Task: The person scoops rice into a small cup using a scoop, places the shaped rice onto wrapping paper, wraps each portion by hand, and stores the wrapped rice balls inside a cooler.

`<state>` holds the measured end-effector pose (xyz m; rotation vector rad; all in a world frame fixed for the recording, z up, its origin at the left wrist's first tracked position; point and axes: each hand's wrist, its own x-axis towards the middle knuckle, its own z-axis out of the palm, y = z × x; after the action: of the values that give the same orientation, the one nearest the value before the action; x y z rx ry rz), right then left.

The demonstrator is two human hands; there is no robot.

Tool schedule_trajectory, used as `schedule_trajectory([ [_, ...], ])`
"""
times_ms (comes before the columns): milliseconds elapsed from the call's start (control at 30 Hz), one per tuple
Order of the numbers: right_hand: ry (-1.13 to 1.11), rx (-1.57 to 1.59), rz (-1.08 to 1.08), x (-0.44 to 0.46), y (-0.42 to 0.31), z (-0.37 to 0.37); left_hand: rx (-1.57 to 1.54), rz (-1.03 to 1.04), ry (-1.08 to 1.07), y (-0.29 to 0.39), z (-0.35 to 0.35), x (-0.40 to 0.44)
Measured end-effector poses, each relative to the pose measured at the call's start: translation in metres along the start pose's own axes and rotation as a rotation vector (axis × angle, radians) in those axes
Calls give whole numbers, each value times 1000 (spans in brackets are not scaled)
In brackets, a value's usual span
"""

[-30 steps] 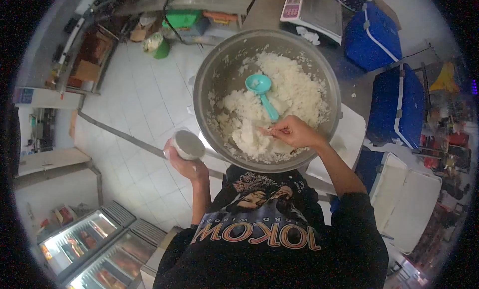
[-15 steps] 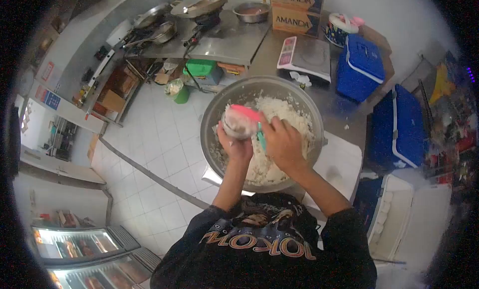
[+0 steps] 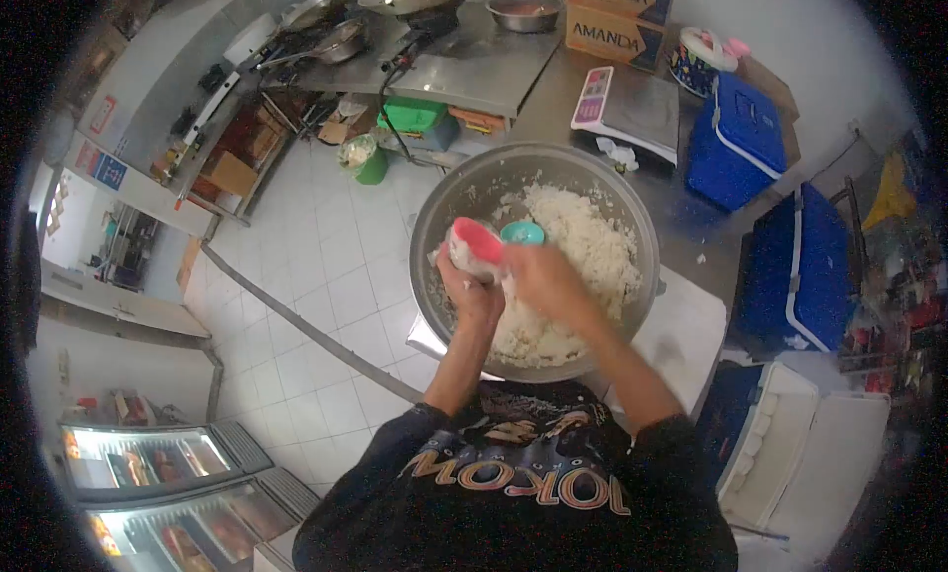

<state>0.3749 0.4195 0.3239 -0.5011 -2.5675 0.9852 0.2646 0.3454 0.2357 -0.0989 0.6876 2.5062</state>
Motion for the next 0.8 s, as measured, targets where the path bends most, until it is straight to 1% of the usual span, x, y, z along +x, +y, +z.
schedule_trajectory([
  [33, -44, 89, 34, 10, -1, -21, 29, 0, -57, -1, -8, 4],
  [67, -79, 173, 56, 17, -2, -37, -7, -34, -1, 3, -1, 3],
  [100, 25, 223, 43, 12, -3, -40, -51, -57, 52, 9, 14, 1],
  [200, 110, 78, 184, -19, -19, -39, -171, -131, 227, 17, 20, 9],
  [267, 134, 37, 116, -24, -29, -19, -203, -176, 301, 15, 14, 16],
  [333, 140, -56, 86, -21, -20, 4, -121, -115, 177, 5, 6, 16],
  [367, 146, -67, 61, -7, -4, 11, -71, -107, 126, 6, 15, 10],
  [400, 206, 1, 72, 2, 2, 6, -19, -102, 79, 7, 19, 2],
  [467, 314, 132, 65, 15, 13, -3, -56, -93, 18, 10, 17, -7],
  [500, 304, 152, 94, 15, 15, -5, -84, -73, -21, 13, 20, -4],
  [600, 243, 210, 193, -16, 13, -7, -122, -18, 11, 14, 22, -5],
  [633, 229, 170, 234, -21, 2, 1, -7, 26, 49, 8, 18, -5],
  [700, 178, 210, 196, -15, 4, 2, 231, 105, 109, -2, 16, -2],
  [733, 160, 233, 180, -11, 6, 1, 237, 94, 122, -3, 13, -2],
  [800, 219, 241, 197, -2, 0, -30, 243, 73, 149, 7, 20, -7],
])
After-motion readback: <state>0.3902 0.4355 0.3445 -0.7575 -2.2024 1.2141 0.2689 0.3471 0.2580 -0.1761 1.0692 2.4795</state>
